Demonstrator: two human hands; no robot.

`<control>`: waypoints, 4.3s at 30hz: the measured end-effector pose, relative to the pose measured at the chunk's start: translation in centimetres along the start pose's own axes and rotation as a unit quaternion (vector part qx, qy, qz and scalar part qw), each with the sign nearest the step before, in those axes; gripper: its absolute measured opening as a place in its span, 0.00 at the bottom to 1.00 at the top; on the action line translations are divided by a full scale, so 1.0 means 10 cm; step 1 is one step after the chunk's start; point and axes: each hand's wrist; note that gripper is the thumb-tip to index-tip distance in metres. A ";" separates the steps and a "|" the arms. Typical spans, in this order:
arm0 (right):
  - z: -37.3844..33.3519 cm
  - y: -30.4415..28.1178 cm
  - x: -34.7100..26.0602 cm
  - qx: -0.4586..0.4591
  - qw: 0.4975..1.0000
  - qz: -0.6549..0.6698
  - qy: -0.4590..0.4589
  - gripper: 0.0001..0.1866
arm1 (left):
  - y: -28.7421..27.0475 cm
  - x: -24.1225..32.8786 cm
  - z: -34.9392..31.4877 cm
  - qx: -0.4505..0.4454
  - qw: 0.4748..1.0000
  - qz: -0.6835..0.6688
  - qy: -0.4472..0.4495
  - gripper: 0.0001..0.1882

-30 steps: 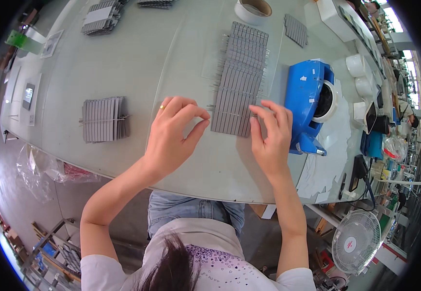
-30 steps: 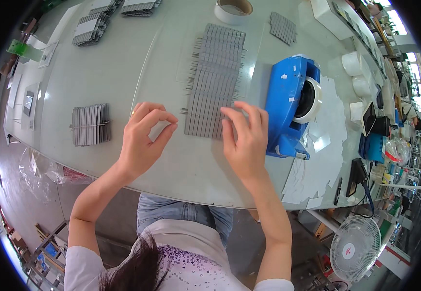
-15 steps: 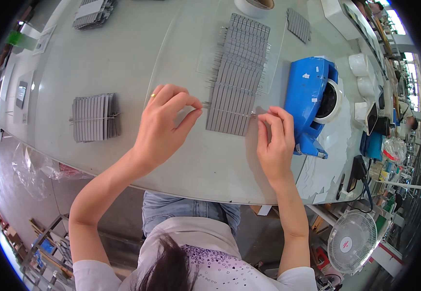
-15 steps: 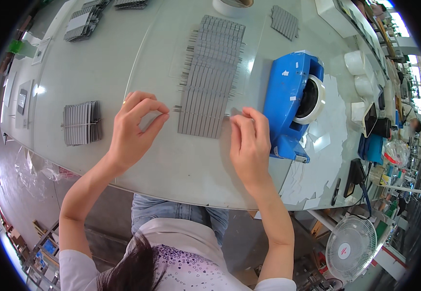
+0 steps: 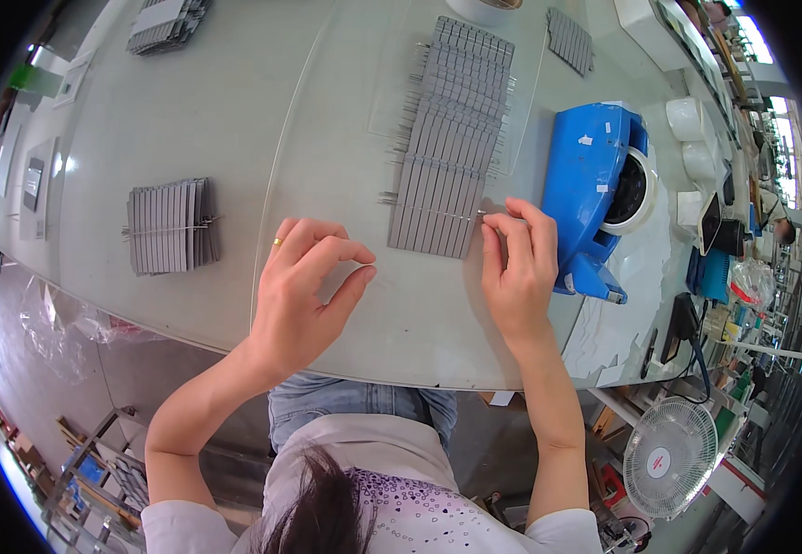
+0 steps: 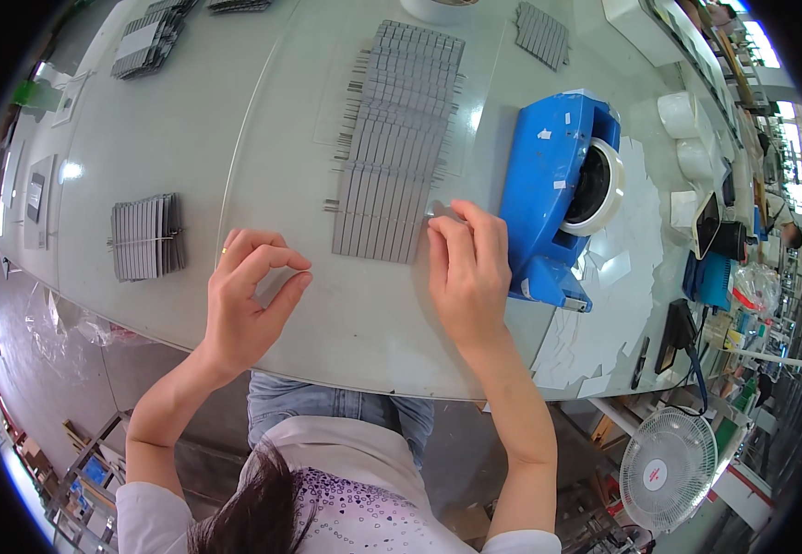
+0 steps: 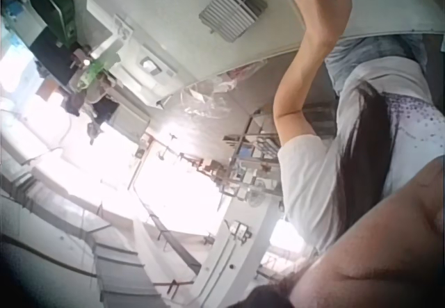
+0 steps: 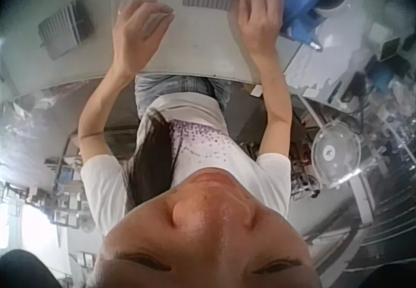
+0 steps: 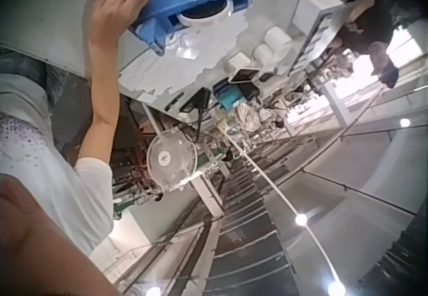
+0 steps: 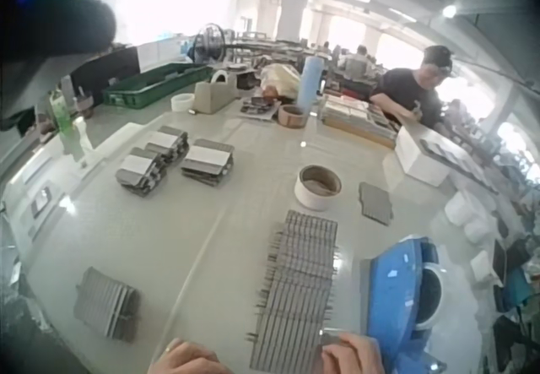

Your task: The recorder applies tape and processes small metal heat sink components and solar cells at a factory workbench.

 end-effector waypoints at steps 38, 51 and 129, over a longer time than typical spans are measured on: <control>-1.27 -0.85 -0.12 -0.012 0.990 -0.059 0.129 0.16 | 0.35 0.25 -0.26 -0.175 0.947 0.202 0.176 0.26; -1.89 -1.01 -0.31 -0.023 0.983 -0.173 0.062 0.17 | 0.09 0.21 -0.74 -0.163 0.941 0.270 0.126 0.30; -0.54 -0.41 -0.51 -0.140 0.827 0.388 0.382 0.07 | 0.08 0.23 -0.83 -0.208 0.932 0.283 0.090 0.36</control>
Point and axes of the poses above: each hand's wrist, its own z-axis towards the middle knuckle, its own y-axis out of the palm, x = y × z, and after that the axes turned 3 degrees about y, right-handed
